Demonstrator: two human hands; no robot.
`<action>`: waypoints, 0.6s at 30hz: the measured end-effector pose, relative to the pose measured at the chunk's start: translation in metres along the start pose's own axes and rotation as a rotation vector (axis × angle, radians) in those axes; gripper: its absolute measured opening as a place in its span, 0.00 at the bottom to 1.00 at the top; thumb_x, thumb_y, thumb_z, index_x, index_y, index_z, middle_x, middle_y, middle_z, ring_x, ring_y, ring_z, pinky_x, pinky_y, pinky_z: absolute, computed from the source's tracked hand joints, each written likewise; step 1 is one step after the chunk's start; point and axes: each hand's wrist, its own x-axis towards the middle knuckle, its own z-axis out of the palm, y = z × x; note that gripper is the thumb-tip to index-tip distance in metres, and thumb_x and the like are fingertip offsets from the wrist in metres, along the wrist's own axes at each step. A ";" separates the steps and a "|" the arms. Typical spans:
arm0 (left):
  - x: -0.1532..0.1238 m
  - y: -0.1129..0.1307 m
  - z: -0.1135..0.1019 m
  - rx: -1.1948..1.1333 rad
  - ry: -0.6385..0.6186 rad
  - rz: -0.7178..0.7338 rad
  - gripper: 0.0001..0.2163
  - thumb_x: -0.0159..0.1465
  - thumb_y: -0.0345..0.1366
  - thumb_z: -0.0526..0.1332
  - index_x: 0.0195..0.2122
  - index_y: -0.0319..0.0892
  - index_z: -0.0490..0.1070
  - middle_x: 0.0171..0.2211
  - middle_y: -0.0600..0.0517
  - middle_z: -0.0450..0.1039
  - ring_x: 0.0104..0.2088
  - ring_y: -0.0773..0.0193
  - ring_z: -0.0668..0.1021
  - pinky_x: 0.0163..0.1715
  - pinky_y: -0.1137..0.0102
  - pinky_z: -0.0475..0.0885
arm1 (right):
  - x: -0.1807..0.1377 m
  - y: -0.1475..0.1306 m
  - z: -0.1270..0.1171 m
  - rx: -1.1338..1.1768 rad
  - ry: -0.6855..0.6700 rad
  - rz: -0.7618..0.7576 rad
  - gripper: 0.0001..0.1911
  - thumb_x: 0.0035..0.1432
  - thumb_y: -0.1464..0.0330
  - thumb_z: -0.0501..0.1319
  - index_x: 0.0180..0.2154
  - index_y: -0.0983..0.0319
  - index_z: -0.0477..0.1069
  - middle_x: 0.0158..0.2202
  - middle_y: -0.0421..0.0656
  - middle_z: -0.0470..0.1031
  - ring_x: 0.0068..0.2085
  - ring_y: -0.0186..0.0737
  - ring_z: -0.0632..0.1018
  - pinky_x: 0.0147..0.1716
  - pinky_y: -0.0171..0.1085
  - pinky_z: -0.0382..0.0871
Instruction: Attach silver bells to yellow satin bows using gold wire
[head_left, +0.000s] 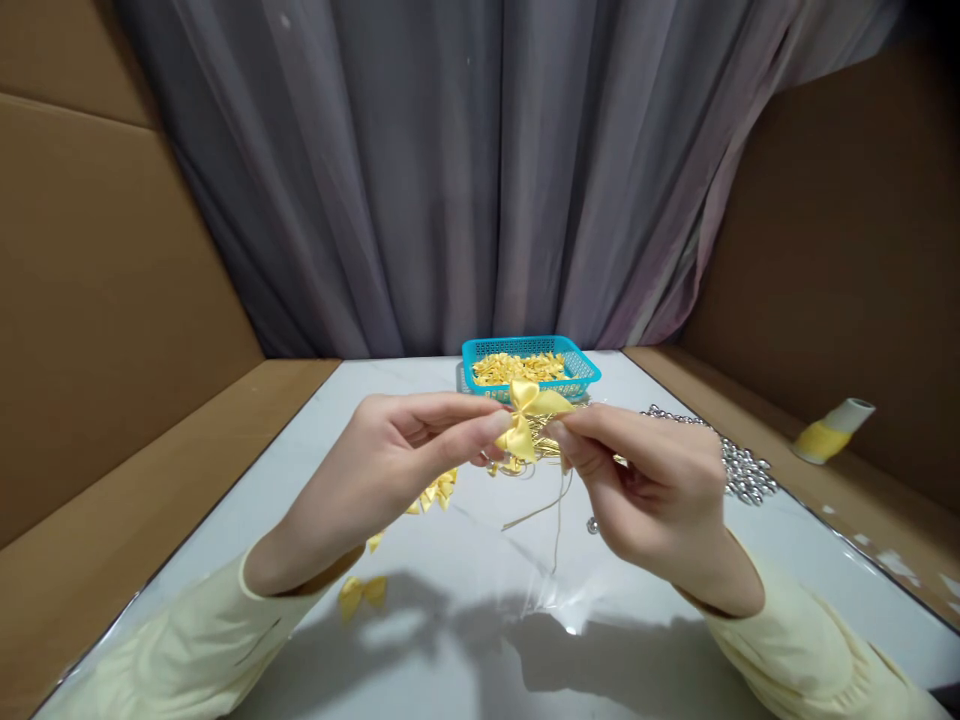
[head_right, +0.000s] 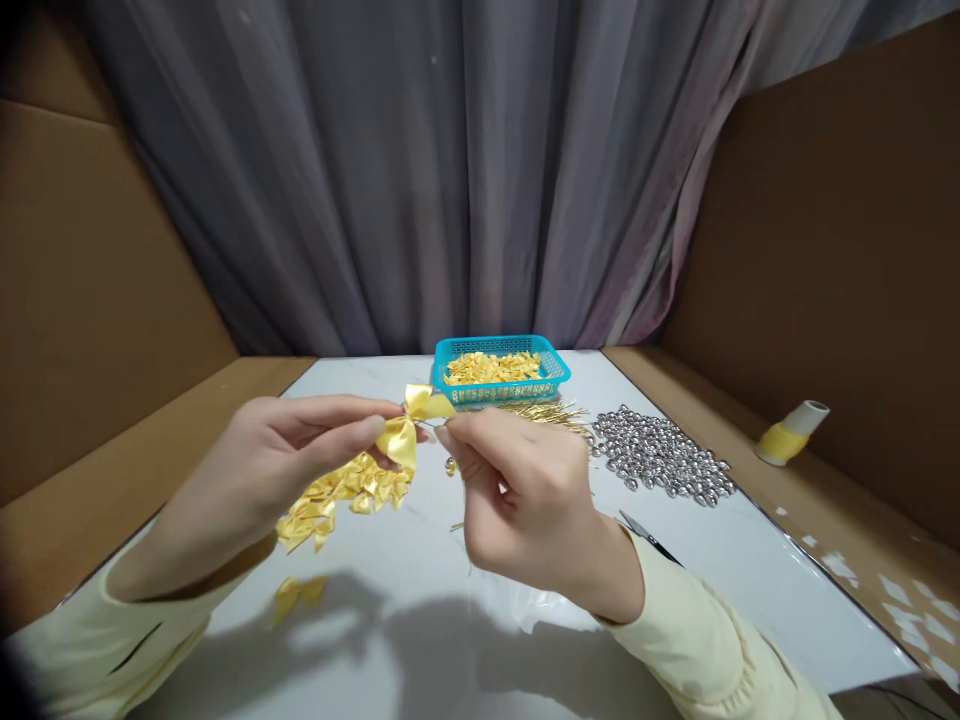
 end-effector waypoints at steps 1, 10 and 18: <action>-0.001 0.000 0.001 -0.004 -0.014 -0.016 0.05 0.63 0.37 0.66 0.33 0.52 0.83 0.29 0.61 0.82 0.31 0.75 0.80 0.30 0.88 0.73 | -0.001 0.000 0.001 0.005 -0.008 -0.001 0.11 0.55 0.83 0.56 0.27 0.63 0.67 0.19 0.37 0.67 0.19 0.28 0.61 0.19 0.30 0.57; 0.000 -0.002 0.006 0.012 0.001 0.004 0.11 0.66 0.34 0.62 0.27 0.43 0.80 0.22 0.59 0.76 0.24 0.76 0.74 0.25 0.86 0.71 | 0.002 -0.002 -0.001 0.037 -0.152 0.091 0.09 0.61 0.78 0.57 0.28 0.64 0.67 0.20 0.34 0.62 0.19 0.26 0.58 0.18 0.29 0.52; -0.001 -0.002 0.005 0.055 0.025 0.054 0.14 0.66 0.33 0.62 0.23 0.41 0.77 0.21 0.58 0.75 0.23 0.74 0.74 0.25 0.83 0.71 | 0.008 -0.001 -0.008 0.060 -0.313 0.126 0.11 0.63 0.77 0.54 0.27 0.65 0.64 0.20 0.33 0.58 0.19 0.26 0.58 0.19 0.30 0.52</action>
